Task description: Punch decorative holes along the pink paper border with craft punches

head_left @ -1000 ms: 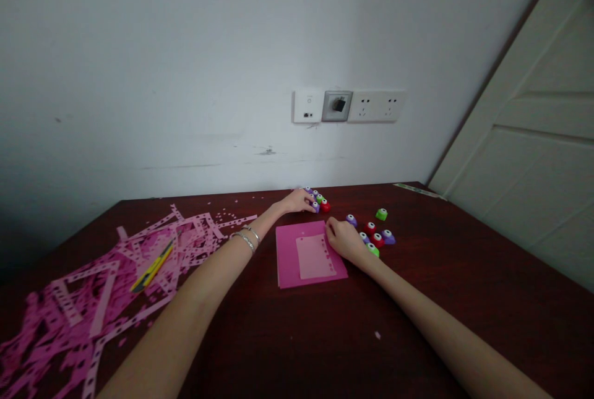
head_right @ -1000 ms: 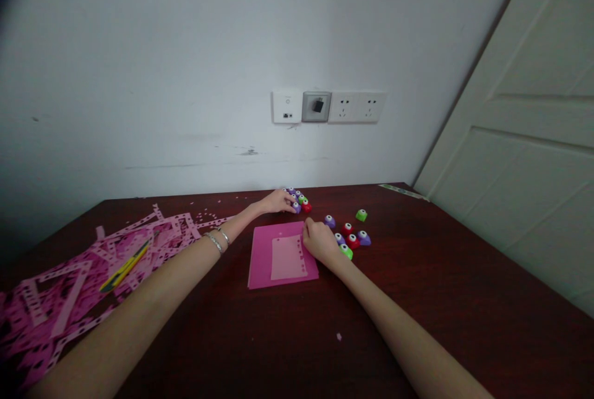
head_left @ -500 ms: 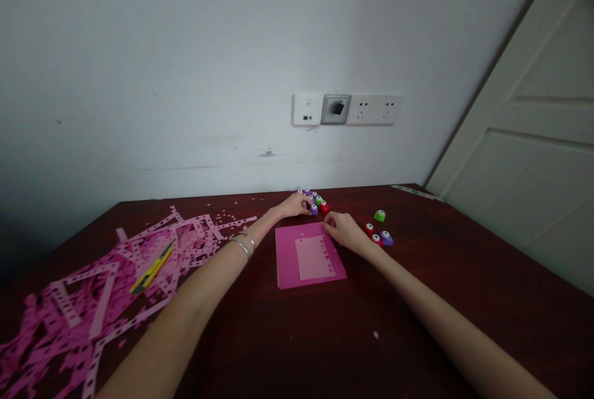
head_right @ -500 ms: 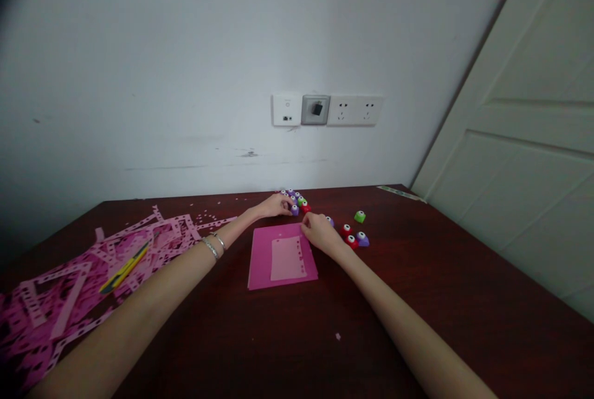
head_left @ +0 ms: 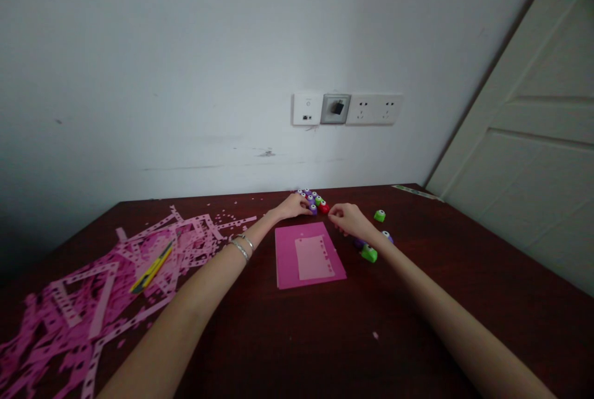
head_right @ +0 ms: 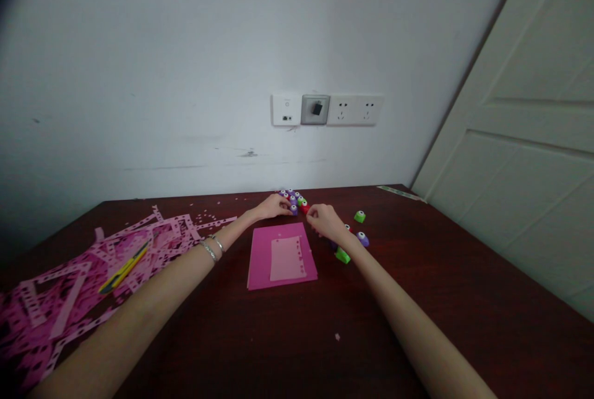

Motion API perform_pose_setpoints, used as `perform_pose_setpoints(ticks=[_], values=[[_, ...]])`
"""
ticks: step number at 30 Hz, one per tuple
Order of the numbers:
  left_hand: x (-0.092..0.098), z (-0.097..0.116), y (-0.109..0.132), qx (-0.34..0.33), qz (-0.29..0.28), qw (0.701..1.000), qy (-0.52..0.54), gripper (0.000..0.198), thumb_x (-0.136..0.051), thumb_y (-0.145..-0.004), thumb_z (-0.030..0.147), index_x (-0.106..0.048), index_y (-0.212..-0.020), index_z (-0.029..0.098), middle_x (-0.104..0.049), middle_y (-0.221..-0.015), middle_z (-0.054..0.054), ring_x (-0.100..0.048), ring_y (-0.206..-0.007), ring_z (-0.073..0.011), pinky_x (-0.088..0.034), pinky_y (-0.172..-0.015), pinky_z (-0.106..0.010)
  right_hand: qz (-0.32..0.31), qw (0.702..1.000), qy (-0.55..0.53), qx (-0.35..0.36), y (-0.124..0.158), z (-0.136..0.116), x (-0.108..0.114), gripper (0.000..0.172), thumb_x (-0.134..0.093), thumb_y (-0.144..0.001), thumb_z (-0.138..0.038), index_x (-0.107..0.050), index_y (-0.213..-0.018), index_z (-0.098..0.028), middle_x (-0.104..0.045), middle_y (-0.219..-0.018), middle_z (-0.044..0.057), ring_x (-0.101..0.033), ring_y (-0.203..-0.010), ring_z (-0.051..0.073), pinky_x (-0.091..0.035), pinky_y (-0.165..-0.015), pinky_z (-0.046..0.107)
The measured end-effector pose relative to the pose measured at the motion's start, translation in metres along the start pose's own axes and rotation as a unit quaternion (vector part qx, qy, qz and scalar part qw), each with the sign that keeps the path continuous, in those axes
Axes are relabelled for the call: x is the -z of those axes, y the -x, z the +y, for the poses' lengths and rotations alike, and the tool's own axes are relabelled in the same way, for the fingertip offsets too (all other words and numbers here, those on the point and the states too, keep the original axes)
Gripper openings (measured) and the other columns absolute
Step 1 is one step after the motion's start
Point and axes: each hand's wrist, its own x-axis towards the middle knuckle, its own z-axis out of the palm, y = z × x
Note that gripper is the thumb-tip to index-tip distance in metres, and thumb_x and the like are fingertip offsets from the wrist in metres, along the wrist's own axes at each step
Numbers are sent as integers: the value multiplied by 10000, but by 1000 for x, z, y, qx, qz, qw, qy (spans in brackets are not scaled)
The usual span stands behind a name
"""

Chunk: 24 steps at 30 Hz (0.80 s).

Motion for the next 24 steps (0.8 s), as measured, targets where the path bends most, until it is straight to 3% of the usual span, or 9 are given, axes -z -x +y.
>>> perform_pose_setpoints(ticks=[9,14,18,24], values=[[31,28,35,14,11,999,45,269,-641,-665,383,-652,-718,120,-407,-508,53,-324,-496,-68,-212,-492,-228,1,1000,-31,8,1,-4,13,174,-525,-765,-235,-635,-823,-113,-582,-526,6,-532,-405,95,-411,-333,160],[48,46,66,35,4,997,73,283,-643,-672,369,-671,-801,119,-493,-550,18,-338,-494,-69,-229,-492,-239,-15,999,-32,16,1,-4,14,187,-523,-770,-259,-635,-810,-115,-582,-530,6,-536,-417,95,-405,-338,156],[44,46,81,40,-12,995,92,299,-650,-659,375,-677,-827,129,-579,-659,-20,-422,-551,-82,-288,-526,-239,-36,999,-26,17,2,-6,13,188,-513,-767,-257,-632,-798,-114,-574,-533,2,-526,-418,87,-399,-342,149],[27,35,86,66,-32,994,78,340,-662,-640,393,-687,-838,118,-584,-618,-13,-423,-527,-77,-278,-501,-228,-56,998,-6,19,6,-12,9,173,-512,-751,-241,-627,-776,-114,-571,-529,2,-521,-412,93,-404,-342,163]])
